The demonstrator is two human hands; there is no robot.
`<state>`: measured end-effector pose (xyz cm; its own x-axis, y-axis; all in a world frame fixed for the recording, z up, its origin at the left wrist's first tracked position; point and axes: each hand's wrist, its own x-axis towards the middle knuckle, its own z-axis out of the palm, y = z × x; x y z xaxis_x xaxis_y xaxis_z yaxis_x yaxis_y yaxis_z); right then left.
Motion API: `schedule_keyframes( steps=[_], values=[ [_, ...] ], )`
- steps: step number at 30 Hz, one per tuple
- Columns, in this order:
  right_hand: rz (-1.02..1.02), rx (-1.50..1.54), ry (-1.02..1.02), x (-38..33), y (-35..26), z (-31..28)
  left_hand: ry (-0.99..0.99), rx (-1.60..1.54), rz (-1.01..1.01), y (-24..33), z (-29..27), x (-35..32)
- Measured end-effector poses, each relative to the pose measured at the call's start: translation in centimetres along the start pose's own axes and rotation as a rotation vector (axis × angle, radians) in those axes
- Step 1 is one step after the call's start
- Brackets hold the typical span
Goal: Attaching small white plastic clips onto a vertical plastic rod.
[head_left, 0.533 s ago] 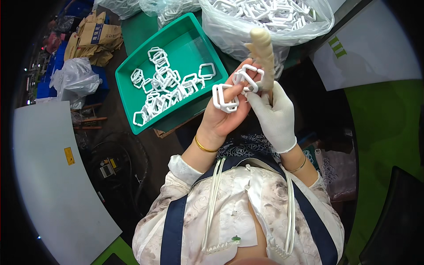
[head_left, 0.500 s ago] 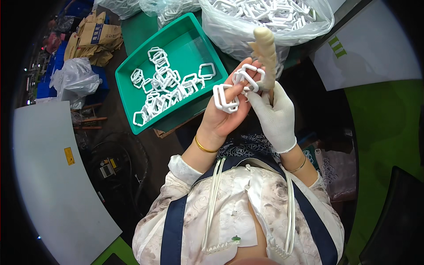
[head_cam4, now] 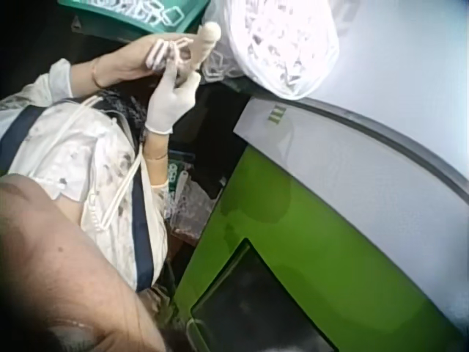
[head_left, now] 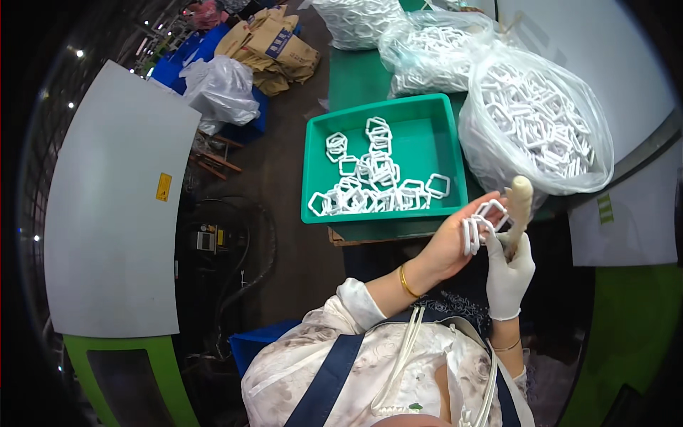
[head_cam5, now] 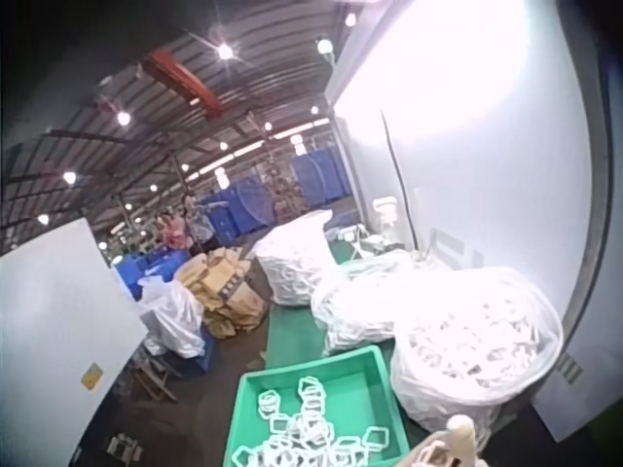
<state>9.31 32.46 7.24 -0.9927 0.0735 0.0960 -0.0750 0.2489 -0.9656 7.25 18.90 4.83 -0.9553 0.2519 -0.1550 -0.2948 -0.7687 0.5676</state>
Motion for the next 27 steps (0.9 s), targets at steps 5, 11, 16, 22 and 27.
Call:
schedule_keyframes(
  steps=[5,11,16,22,27],
  values=[
    [-0.016,0.1,0.094,-0.1,0.1,0.2,0.018,-0.081,0.094,-0.3,-0.4,0.7],
    [0.017,0.059,-0.183,-0.7,-0.4,1.3,0.036,-0.098,0.035,-0.1,-0.3,0.7],
    [0.045,0.118,-0.248,-0.5,-0.9,1.1,-0.004,-0.07,0.015,0.4,-0.5,0.4],
    [-0.092,0.011,-0.134,-0.7,0.0,0.9,-0.077,-0.24,-0.022,-0.1,-0.5,0.0],
    [0.037,0.084,-0.014,0.1,0.9,-0.2,-0.135,-0.191,-0.004,0.0,0.1,0.3]
  ],
)
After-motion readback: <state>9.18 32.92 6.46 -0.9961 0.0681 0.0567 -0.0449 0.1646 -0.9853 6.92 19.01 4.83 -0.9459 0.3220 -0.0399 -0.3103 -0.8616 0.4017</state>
